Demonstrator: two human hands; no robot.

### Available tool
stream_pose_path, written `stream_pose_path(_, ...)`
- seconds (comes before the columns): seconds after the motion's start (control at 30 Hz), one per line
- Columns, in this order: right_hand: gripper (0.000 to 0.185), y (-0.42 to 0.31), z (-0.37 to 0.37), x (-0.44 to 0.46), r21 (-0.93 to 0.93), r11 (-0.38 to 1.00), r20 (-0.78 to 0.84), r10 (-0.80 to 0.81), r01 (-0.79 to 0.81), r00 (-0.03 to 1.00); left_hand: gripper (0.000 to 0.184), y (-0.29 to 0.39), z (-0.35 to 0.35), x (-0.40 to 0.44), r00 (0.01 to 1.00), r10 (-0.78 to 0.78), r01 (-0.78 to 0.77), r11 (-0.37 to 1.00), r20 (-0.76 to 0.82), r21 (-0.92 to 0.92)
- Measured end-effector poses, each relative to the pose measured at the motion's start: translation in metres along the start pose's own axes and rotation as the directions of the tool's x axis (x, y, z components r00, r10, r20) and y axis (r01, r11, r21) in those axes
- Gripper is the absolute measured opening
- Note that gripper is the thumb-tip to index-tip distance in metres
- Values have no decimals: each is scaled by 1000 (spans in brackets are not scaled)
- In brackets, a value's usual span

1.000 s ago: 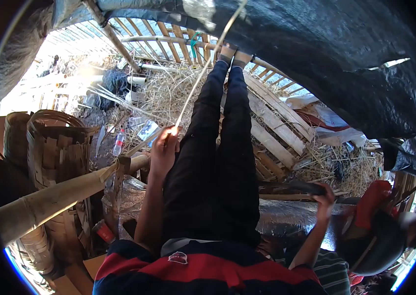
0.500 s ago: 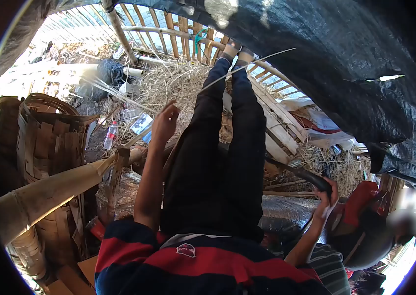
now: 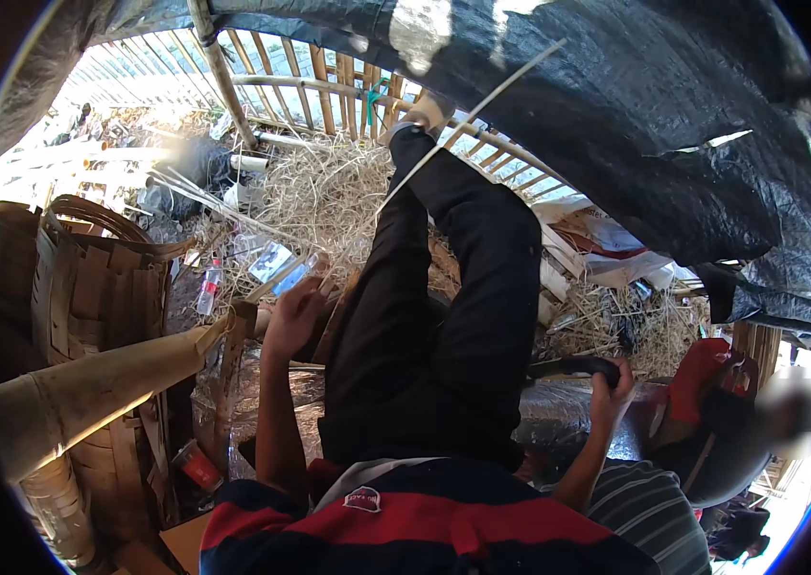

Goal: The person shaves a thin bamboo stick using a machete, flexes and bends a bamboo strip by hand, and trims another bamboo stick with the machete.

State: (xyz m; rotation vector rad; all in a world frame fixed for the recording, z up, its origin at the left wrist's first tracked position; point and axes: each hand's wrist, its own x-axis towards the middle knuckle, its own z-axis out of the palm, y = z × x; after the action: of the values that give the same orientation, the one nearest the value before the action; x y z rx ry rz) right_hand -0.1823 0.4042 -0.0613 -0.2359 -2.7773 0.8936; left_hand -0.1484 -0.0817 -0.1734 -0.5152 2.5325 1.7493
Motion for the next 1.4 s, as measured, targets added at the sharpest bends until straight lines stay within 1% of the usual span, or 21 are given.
stream_pose_path(0.07, 21, -14, 4, 2, 5, 1000, -1, 23, -23, 1000, 26, 2, -6, -18, 993, -29, 54, 973, 111, -224)
stream_pose_path(0.2, 23, -15, 8, 24, 86, 996, -94, 32, -24, 995, 36, 7, 2, -40, 979, -8, 77, 940, 204, -333)
stream_pose_path(0.23, 23, -20, 8, 30, 93, 995, -101, 48, -38, 994, 34, 8, 6, -41, 954, -80, 197, 894, 288, -403)
stream_pose_path(0.27, 23, -25, 4, 38, 262, 964, -171, 93, -46, 981, 33, 10, 10, -40, 913, -148, 324, 830, 380, -455)
stream_pose_path(0.3, 22, -27, 0, 43, 418, 907, -232, 153, -43, 961, 26, 19, 16, -41, 918, -140, 319, 816, 372, -481)
stream_pose_path(0.33, 22, -20, -4, 48, 414, 908, -232, 178, -68, 956, 26, 20, 22, -43, 908, -150, 336, 820, 392, -464)
stream_pose_path(0.4, 20, -6, -12, 61, 729, 685, -275, 298, -4, 914, 19, 19, 34, -41, 939, -172, 308, 806, 297, -506)
stream_pose_path(0.43, 20, -15, -14, 65, 725, 688, -281, 307, -8, 909, 19, 23, 37, -40, 935, -171, 313, 807, 310, -501)
stream_pose_path(0.5, 25, -36, -13, 68, 958, 286, -117, 466, -25, 877, 17, 34, 40, -34, 947, -199, 314, 729, 251, -608)
stream_pose_path(0.53, 25, -37, -8, 65, 957, 289, -117, 470, -27, 875, 17, 37, 44, -31, 946, -201, 319, 729, 255, -606)
stream_pose_path(0.6, 34, -36, 13, 63, 958, 58, 206, 540, -281, 816, 17, 42, 53, -20, 975, -199, 218, 739, 103, -638)
stream_pose_path(0.8, 34, -3, 93, 25, 818, -133, 512, 612, -559, 603, 21, 67, 37, -4, 946, -236, 318, 804, 222, -502)
stream_pose_path(0.87, 32, 15, 105, 11, 704, -179, 657, 530, -687, 536, 22, 59, 42, 1, 948, -200, 291, 858, 246, -423)
stream_pose_path(0.93, 29, 29, 108, 9, 632, -182, 721, 496, -753, 485, 22, 54, 46, 5, 948, -171, 261, 902, 268, -345)
stream_pose_path(1.0, 30, 36, 107, 8, 576, -36, 782, 317, -817, 537, 22, 55, 56, 10, 907, -181, 304, 906, 380, -293)
stream_pose_path(1.03, 30, 36, 106, 10, 570, -40, 784, 324, -821, 529, 23, 60, 56, 9, 884, -206, 368, 860, 419, -354)
stream_pose_path(1.1, 38, 35, 106, 27, 410, 225, 821, 331, -884, 465, 24, 56, 60, 11, 872, -188, 369, 860, 453, -353)
stream_pose_path(1.13, 38, 34, 106, 36, 406, 225, 820, 338, -886, 461, 24, 54, 61, 11, 862, -163, 360, 862, 479, -355)
stream_pose_path(1.2, 45, 31, 107, 51, 219, 516, 908, 202, -828, 366, 24, 55, 62, 6, 845, -183, 392, 851, 502, -349)
stream_pose_path(1.3, 47, 22, 110, 56, 245, 611, 943, 31, -752, 332, 24, 65, 57, -3, 817, -216, 430, 846, 534, -316)
stream_pose_path(1.4, 41, 10, 119, 58, 120, 725, 970, 59, -678, 234, 26, 76, 43, -16, 775, -228, 474, 827, 590, -303)
